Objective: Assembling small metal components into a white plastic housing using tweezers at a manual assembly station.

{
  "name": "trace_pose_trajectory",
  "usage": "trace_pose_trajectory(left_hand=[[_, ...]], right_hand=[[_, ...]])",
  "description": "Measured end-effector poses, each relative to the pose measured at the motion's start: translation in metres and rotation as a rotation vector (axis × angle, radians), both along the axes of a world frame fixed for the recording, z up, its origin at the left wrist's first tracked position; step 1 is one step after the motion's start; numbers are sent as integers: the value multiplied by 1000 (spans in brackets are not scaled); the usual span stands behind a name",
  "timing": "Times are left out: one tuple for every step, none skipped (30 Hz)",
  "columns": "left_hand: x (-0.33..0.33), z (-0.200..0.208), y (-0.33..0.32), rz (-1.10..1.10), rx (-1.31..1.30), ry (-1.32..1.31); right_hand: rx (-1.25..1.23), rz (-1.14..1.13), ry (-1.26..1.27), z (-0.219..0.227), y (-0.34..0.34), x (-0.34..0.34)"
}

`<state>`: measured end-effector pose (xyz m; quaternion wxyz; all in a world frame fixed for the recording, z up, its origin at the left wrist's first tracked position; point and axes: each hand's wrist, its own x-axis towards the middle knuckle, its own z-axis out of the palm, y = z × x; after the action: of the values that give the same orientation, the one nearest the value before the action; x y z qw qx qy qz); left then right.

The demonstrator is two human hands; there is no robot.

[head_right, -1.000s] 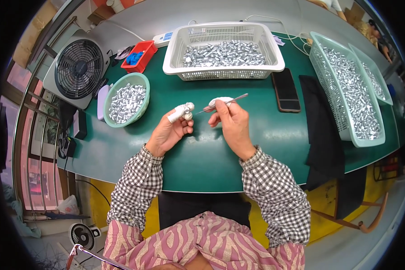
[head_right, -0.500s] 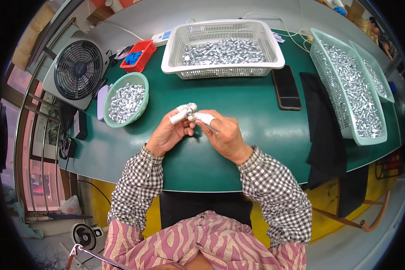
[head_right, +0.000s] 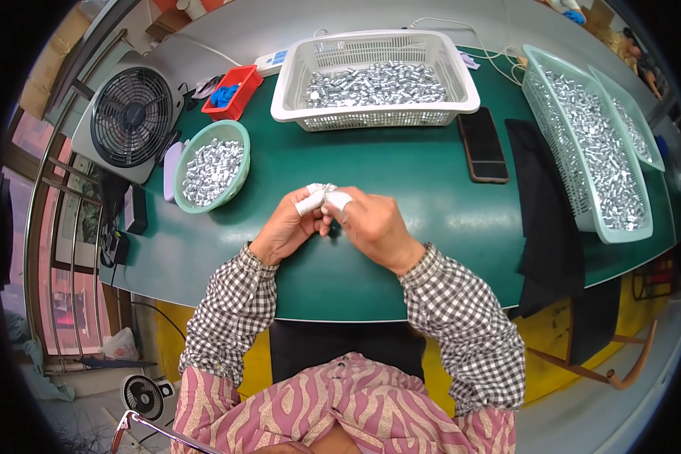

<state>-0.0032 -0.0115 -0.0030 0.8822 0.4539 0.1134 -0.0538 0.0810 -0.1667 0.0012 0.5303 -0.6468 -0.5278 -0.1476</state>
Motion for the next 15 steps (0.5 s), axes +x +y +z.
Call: trace_pose_trajectory(left_hand=[[0,0,0,-5,31,6],[0,0,-1,-5,31,7],[0,0,-3,-6,19,3],[1,0,-4,-6,8,0],[1,0,-5,-6,-4,-4],[2,1,-5,-8,-4,-4],[2,1,-5,-9,-1,-7],[1,2,-5,-7,4,-8],[0,2,-4,-4,8,-9],[0,3,-4,-2,8,-8],[-1,4,-3,5,22,-9],[-1,4,-3,12,36,-11],[0,5,-3,12,48,-14],[0,5,-5,9,48,-14],[0,6,-8,15,43,-14]], right_hand=[[-14,9,9,0,0,0],[-14,9,10,0,0,1],[4,26,227,0,-1,3],[22,43,444,0,-2,5],[40,59,660,0,-3,6],[40,58,660,0,-3,5],[39,28,391,0,-3,4],[39,2,124,-1,-2,2],[38,-23,-143,1,0,0],[38,-21,-141,3,0,-1],[12,5,94,6,-1,-1],[-16,30,329,10,-1,-2],[-44,49,562,12,-2,-1],[-44,45,563,12,-2,0],[11,54,674,11,-3,2]])
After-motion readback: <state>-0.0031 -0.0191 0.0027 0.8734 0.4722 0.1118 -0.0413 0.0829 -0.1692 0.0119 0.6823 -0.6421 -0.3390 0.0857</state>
